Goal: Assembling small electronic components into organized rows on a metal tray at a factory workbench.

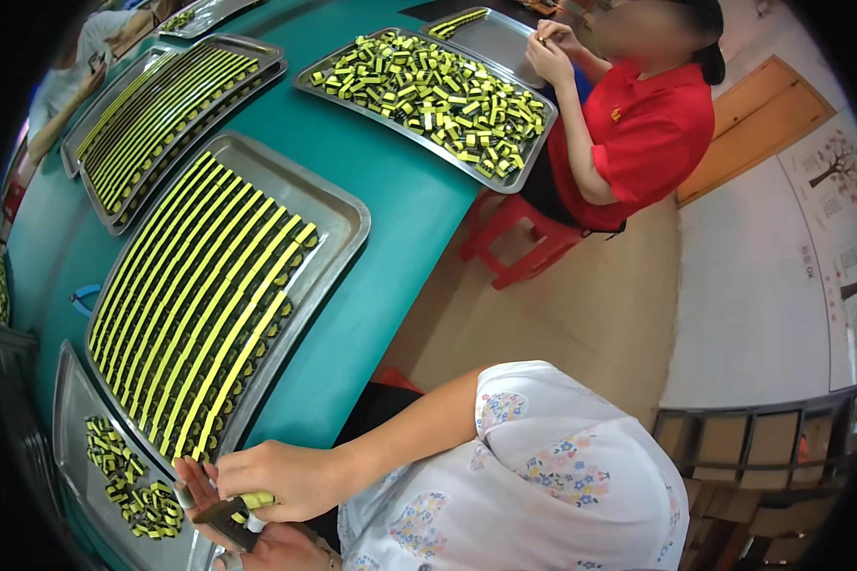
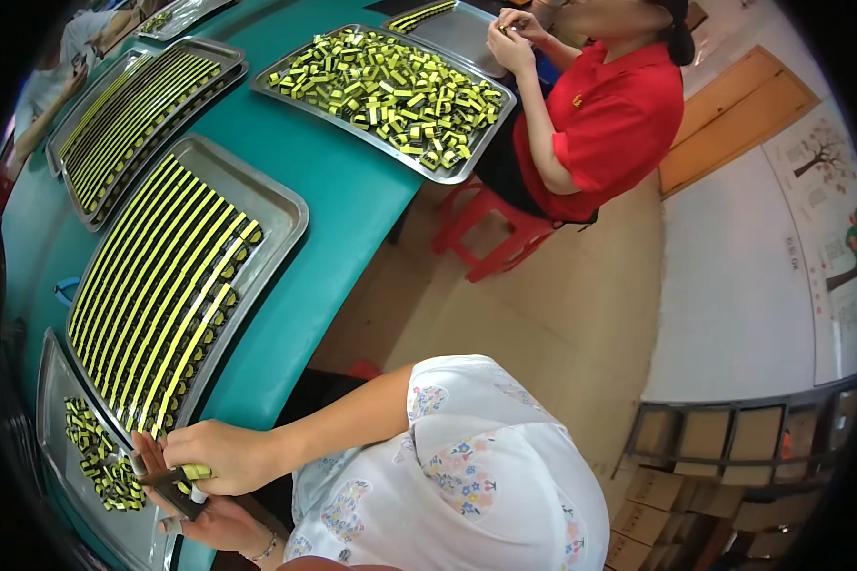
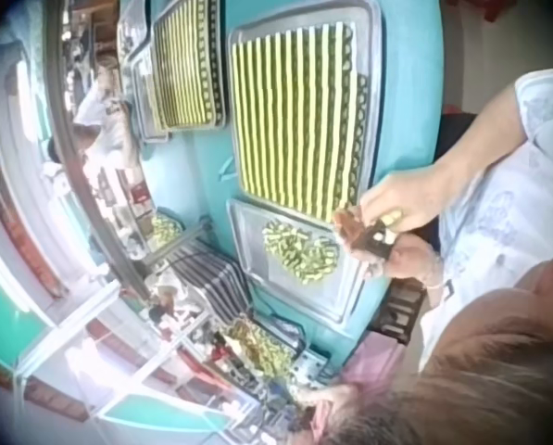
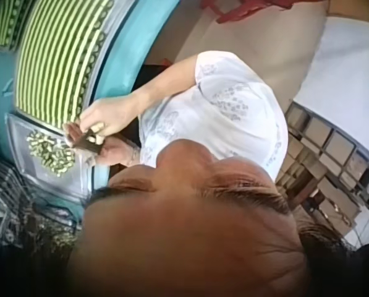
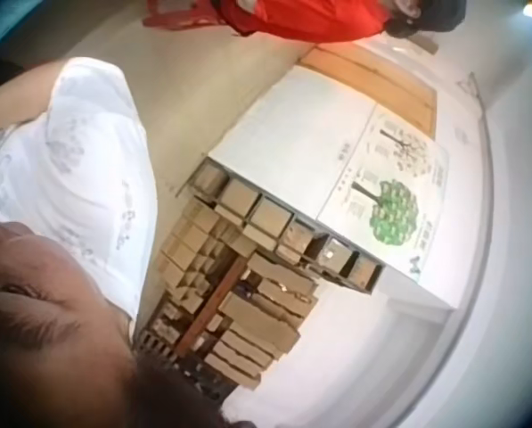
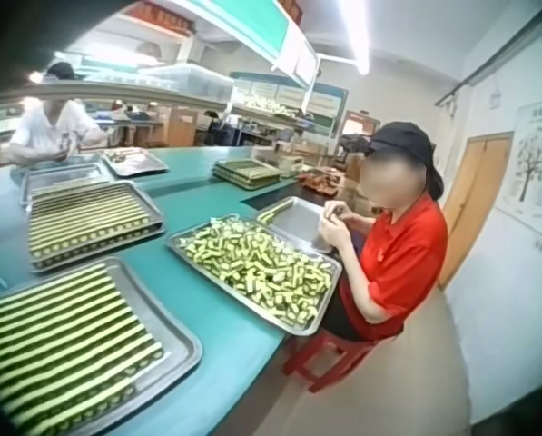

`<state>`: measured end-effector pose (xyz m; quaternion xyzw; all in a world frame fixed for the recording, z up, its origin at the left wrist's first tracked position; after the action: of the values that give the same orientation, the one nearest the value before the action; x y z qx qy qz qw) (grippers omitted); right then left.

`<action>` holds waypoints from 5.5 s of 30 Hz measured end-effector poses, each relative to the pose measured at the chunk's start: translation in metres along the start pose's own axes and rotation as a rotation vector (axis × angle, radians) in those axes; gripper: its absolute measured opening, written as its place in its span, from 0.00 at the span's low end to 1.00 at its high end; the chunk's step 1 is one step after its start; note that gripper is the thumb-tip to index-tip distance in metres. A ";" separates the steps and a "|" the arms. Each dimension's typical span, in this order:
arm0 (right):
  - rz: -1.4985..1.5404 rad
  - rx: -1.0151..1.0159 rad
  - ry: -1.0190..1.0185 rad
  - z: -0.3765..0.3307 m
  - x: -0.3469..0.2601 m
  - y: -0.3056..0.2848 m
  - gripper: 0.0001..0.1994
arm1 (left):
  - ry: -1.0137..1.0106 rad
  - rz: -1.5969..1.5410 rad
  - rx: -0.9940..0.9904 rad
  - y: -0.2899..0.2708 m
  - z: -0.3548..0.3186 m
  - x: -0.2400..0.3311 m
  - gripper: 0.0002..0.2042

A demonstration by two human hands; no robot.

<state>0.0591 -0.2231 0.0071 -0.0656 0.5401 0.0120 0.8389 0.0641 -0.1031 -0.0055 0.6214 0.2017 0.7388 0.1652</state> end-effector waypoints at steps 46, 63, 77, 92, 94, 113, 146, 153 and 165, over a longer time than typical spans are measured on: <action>-0.114 -0.091 0.089 -0.003 -0.013 0.002 0.18 | -0.115 0.208 -0.321 -0.002 -0.007 0.025 0.44; -0.489 -0.152 -0.467 -0.003 -0.010 -0.027 0.17 | -0.516 -0.048 -0.434 0.008 -0.005 0.018 0.33; -0.585 -0.132 -0.324 -0.009 -0.028 -0.067 0.14 | -0.257 0.095 -0.173 -0.007 0.009 0.031 0.25; -1.116 -0.061 0.182 0.020 -0.010 -0.169 0.19 | 0.228 1.621 -0.187 -0.051 0.057 0.072 0.21; -1.119 -0.067 0.167 0.022 -0.008 -0.165 0.19 | 0.275 1.623 -0.204 -0.052 0.058 0.073 0.21; -0.214 -0.187 0.069 -0.007 0.006 -0.055 0.18 | 0.184 1.171 0.045 -0.069 0.048 0.076 0.20; -0.754 -0.350 -0.201 0.017 -0.013 -0.054 0.17 | -0.519 -0.090 -0.154 -0.018 -0.007 0.034 0.19; -0.698 -0.304 -0.191 0.010 -0.010 -0.053 0.17 | -0.517 -0.114 -0.169 -0.013 -0.008 0.034 0.19; -0.641 -0.227 -0.095 0.002 -0.013 -0.042 0.17 | -0.192 0.063 -0.084 -0.013 -0.011 0.031 0.18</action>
<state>0.0593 -0.2642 0.0234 -0.3244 0.4475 -0.1892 0.8116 0.0479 -0.0778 0.0133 0.6878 0.1345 0.6885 0.1864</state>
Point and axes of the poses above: each hand's wrist, its own z-axis towards the middle knuckle, its own y-axis out of the palm, x = y × z, the point moved 1 cm from there along z, towards the middle knuckle, and after that the axes turned 7 degrees about -z, right-handed, at the moved point
